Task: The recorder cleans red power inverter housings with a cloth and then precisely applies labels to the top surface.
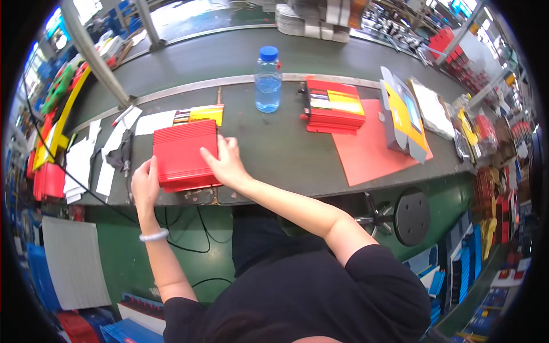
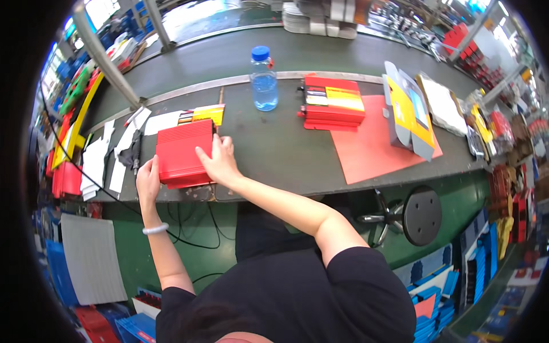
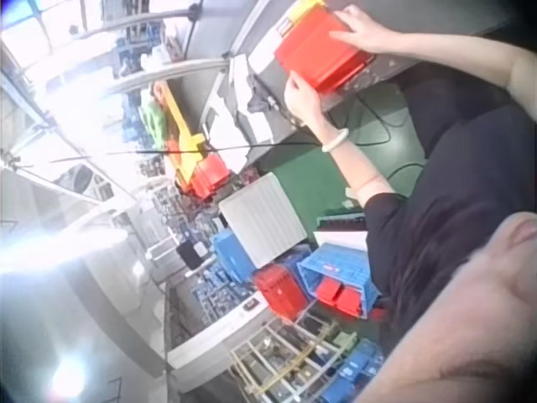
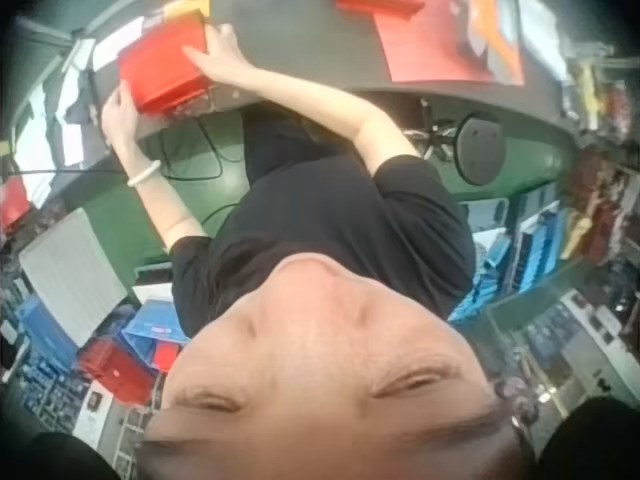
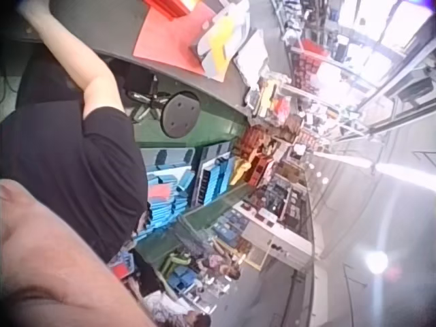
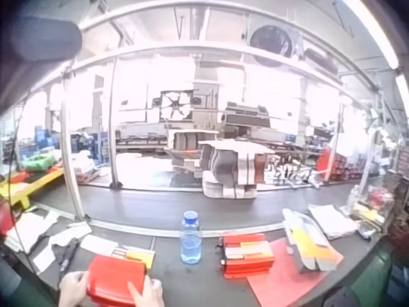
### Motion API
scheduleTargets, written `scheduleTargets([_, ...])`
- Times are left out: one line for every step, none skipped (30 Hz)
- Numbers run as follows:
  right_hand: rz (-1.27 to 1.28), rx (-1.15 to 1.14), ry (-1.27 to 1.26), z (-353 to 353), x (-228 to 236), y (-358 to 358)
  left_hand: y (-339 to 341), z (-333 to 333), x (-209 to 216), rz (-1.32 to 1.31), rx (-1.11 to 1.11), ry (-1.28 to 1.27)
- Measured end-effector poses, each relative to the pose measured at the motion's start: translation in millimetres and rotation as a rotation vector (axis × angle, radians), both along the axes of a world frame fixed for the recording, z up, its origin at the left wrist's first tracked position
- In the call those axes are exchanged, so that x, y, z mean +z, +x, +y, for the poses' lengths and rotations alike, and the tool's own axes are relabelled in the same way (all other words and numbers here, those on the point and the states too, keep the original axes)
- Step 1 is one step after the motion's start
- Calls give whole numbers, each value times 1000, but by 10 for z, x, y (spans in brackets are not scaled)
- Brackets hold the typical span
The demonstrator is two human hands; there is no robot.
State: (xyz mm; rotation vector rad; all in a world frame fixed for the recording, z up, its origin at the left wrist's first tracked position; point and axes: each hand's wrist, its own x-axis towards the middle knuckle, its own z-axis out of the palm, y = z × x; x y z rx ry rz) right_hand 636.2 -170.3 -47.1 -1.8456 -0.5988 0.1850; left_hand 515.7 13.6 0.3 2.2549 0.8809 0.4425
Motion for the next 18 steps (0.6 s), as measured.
scheduleTargets([-24,-21,8,-198,68,27,29,-261,94,-17,-17,74])
scheduleTargets([-75,-55,16,-377,93,57,53,-453,137,-51,-78,104])
scheduleTargets([-112,-86,7,-555,102,122,101,-626,129,-89,-133,127])
scheduleTargets([-146,-117,-1,-739,131,169,159,-806,148,-90,-185,72])
scheduleTargets([-176,-148,-33,-909,196,193,215,-1019,241,-23,-185,-22])
scheduleTargets([-172,-148,-73,-1067,210,241,260,-1056,90,-66,-254,-38])
scheduleTargets([-167,-151,-112,-1210,218,275,296,-1143,49,-88,-303,-45])
scheduleTargets([-156,-162,-148,-1316,177,295,325,-1231,42,-78,-325,-57])
scheduleTargets([-152,-168,-155,-1391,147,300,356,-1281,20,-52,-329,-61])
scheduleTargets([-102,-175,-166,-1458,110,297,391,-1311,-24,-26,-336,-65])
scheduleTargets([-53,-182,-174,-1516,75,313,426,-1313,-76,-86,-338,-21])
scheduleTargets([-90,-187,-143,-1566,32,356,475,-1271,-32,9,-330,-16])
scheduleTargets([-84,-196,-146,-1614,43,375,530,-1195,54,107,-322,-10])
scheduleTargets([-91,-186,-138,-1650,81,393,617,-1081,124,183,-297,9])
scheduleTargets([-99,-177,-128,-1675,128,410,713,-944,110,45,-283,140])
scheduleTargets([-173,-192,-115,-1676,184,391,816,-645,-50,-122,-302,269])
scheduleTargets([-213,-183,-61,-1682,168,392,918,-335,-133,-121,-325,402])
scheduleTargets([-257,-167,-3,-1683,144,415,1046,-83,-163,-32,-351,446])
